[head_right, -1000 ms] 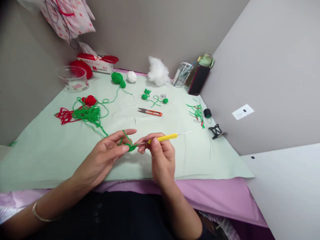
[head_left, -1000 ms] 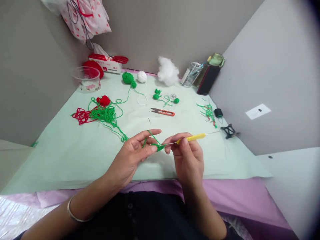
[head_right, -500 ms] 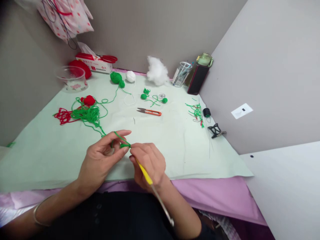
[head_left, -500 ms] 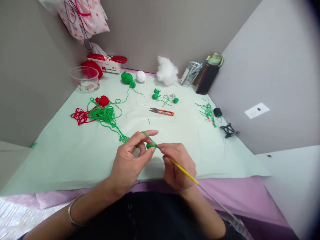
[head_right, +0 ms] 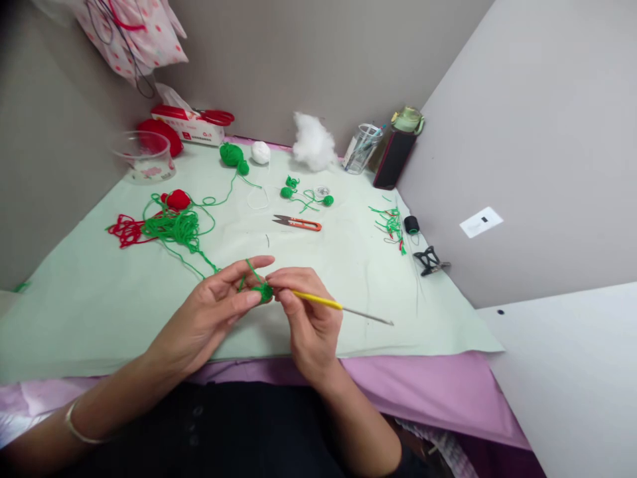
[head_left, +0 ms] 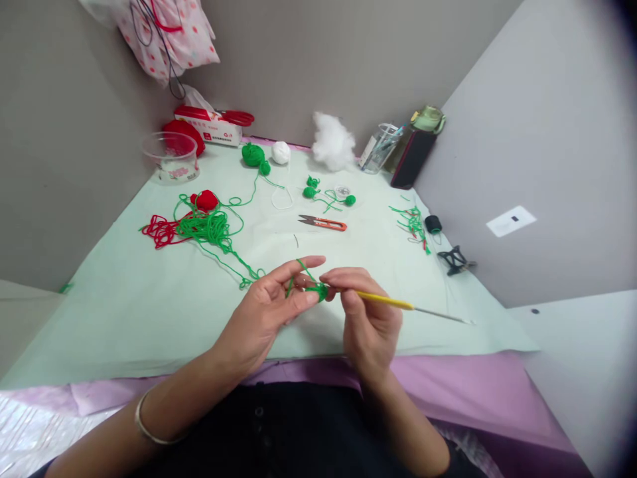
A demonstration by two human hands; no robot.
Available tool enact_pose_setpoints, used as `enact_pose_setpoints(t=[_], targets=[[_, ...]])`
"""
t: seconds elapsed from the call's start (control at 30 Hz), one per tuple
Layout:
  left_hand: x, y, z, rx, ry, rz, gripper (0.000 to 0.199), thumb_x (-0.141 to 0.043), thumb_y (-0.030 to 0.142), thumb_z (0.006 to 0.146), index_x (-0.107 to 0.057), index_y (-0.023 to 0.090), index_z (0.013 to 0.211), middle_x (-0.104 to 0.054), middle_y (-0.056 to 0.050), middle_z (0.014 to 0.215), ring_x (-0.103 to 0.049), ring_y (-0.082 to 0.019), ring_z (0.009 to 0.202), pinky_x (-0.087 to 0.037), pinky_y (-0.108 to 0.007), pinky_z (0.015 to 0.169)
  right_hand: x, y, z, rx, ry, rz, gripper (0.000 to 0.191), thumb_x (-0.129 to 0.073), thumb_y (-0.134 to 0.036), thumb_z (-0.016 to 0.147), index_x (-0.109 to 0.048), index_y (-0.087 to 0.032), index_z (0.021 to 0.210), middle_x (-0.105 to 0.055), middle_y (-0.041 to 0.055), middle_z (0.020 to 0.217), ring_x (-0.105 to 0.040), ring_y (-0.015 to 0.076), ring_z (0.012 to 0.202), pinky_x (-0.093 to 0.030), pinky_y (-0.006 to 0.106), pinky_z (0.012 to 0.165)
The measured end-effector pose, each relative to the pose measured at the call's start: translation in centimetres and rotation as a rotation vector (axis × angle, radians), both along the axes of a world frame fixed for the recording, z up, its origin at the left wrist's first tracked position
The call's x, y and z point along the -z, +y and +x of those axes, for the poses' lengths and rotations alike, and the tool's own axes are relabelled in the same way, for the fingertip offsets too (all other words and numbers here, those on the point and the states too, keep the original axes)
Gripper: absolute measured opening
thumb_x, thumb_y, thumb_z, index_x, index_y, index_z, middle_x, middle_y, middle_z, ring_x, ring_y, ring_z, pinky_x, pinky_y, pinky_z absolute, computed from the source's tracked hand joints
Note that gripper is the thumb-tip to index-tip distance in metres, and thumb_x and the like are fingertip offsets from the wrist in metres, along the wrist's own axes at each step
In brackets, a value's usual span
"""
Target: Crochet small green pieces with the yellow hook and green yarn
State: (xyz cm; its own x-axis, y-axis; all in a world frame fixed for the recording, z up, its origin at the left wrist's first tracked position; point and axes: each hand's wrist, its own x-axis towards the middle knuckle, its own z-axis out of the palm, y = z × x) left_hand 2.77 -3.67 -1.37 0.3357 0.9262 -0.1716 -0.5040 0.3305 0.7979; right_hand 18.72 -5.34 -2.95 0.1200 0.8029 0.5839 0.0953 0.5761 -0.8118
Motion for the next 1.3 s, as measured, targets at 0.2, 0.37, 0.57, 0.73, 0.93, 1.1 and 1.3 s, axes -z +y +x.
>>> enact_pose_setpoints(t=[0.2,0.37,0.57,0.73,0.93,1.1,1.3], targets=[[0.6,-0.3,0.5,-0.061,0.026,-0.008,0.044,-0.093,0.028,0.079,-0.083,0.028,0.122,-0.068,0.001,0.086,-0.056,-0.011,0.081,-0.047,-0.022,0.082,1.0,-0.7,-0.6,0.217,-0.390,0.201,0.031,-0.065,-0.011,0.100,-0.077,-0.030,0.121,-0.077,0.0061,0.107,-0.075,0.0198,0.092,-0.064,0.035,0.075],[0.3,0.3,0.1,0.106,-0.151,-0.230,0.035,-0.089,0.022,0.080,-0.085,0.019,0.115,-0.059,0.004,0.072,-0.043,-0.006,0.058,-0.054,-0.029,0.090,1.0,-0.6,0.2,0.208,-0.265,0.153,0.026,-0.062,-0.013,0.102,-0.079,-0.027,0.115,-0.077,0.0059,0.097,-0.074,0.0194,0.083,-0.063,0.035,0.071],[0.1,0.1,0.2,-0.005,-0.017,-0.048,0.037,-0.090,0.019,0.079,-0.085,0.026,0.115,-0.063,0.002,0.083,-0.052,-0.009,0.070,-0.048,-0.023,0.072,0.3,0.0,0.6,-0.019,0.074,-0.091,0.016,-0.064,-0.030,0.103,-0.079,-0.023,0.101,-0.076,0.0055,0.093,-0.068,0.0156,0.070,-0.059,0.032,0.062],[0.2,-0.4,0.2,0.007,0.062,0.055,0.028,-0.082,0.026,0.089,-0.084,0.028,0.117,-0.068,0.000,0.090,-0.058,-0.010,0.073,-0.046,-0.026,0.074,0.3,0.4,0.4,-0.074,0.190,-0.187,0.015,-0.066,-0.032,0.103,-0.078,-0.024,0.099,-0.077,0.0029,0.088,-0.068,0.0134,0.066,-0.059,0.029,0.062],[0.2,-0.4,-0.3,0.002,0.090,0.054,0.031,-0.084,0.026,0.085,-0.084,0.028,0.116,-0.064,0.001,0.087,-0.056,-0.013,0.078,-0.046,-0.026,0.072,-0.1,0.3,0.8,-0.113,0.219,-0.224,0.021,-0.059,-0.032,0.106,-0.074,-0.021,0.096,-0.078,0.0035,0.088,-0.069,0.0133,0.065,-0.060,0.029,0.062],[0.6,-0.5,-0.3,-0.053,0.206,0.128,0.032,-0.084,0.026,0.086,-0.084,0.029,0.117,-0.064,0.000,0.088,-0.053,-0.015,0.083,-0.044,-0.025,0.074,-0.3,-0.9,0.8,0.000,-0.062,-0.092,0.020,-0.053,-0.020,0.107,-0.073,-0.023,0.106,-0.076,0.0034,0.094,-0.071,0.0147,0.075,-0.061,0.031,0.070],[0.5,-0.8,-0.2,-0.204,0.469,0.290,0.033,-0.079,0.018,0.087,-0.082,0.027,0.119,-0.068,0.000,0.090,-0.056,-0.016,0.082,-0.045,-0.028,0.085,0.2,-1.5,0.3,0.143,-0.467,0.258,0.022,-0.052,-0.014,0.104,-0.069,-0.023,0.114,-0.079,0.0078,0.095,-0.077,0.0220,0.089,-0.063,0.036,0.072]])
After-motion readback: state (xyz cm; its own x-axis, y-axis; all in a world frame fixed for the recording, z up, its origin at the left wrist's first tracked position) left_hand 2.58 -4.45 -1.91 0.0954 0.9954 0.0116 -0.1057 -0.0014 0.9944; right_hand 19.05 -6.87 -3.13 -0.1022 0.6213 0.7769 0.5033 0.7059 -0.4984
